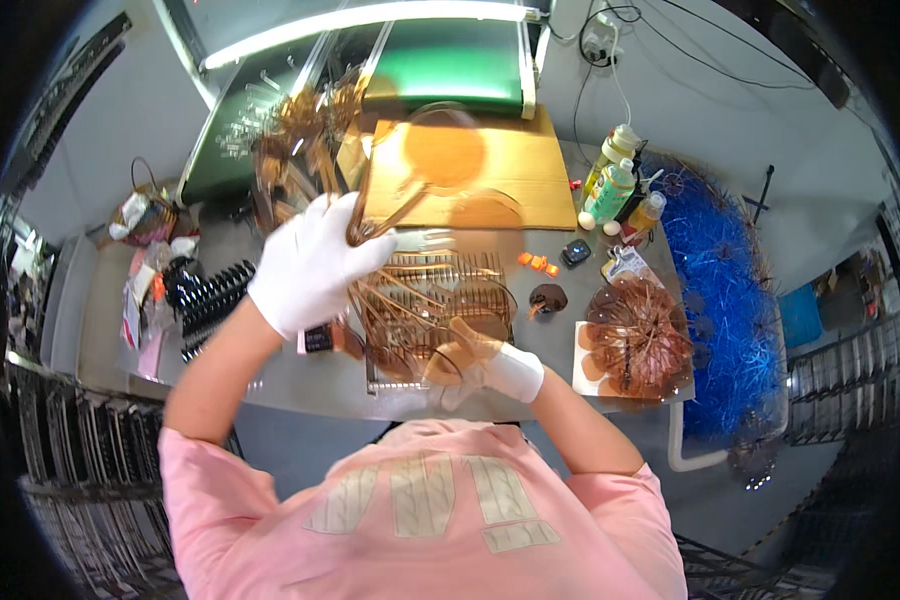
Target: The person assembles decorative items by inserting copper-colored rods into a dark base and arranging them on a metal rack. They also handle black curved components, placing them into a separate rack. The person repeats the assembly cycle multiple times.
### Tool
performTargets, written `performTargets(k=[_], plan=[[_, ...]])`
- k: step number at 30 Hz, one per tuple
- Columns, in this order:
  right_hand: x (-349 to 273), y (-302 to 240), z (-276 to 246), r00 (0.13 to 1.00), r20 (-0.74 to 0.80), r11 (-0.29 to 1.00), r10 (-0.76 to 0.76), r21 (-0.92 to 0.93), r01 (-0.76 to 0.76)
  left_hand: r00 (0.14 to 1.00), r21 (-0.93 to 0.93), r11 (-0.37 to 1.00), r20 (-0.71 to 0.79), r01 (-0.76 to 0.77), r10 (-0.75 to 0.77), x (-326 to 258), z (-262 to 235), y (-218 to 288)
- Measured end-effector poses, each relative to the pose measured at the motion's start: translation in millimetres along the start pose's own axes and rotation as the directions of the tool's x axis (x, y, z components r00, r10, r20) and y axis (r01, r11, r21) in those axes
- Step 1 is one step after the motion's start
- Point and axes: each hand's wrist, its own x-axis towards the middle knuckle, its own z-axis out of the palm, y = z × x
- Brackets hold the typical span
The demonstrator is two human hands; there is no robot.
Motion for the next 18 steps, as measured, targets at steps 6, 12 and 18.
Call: performTargets(k=[6,12,18], plan=[[21.3,-6.2,34.1,0.891,0.146,0.895,0.430,-0.200,-0.400,0.926,-0.243,0.895,-0.152,-0.374,0.345,37.3,-4.0,27.8],[38.6,-20.6,70.4,0.942,-0.047,0.036,-0.332,-0.999,-0.037,0.970,-0.234,0.972,0.240,0.028,0.030,27.0,-41.3,15.1],[20.3,4.6,63.3,0.894,-0.002,0.267,-0.449,-0.955,0.132,0.968,-0.080,0.967,0.053,-0.241,0.246,10.7,-46.0,2.2]])
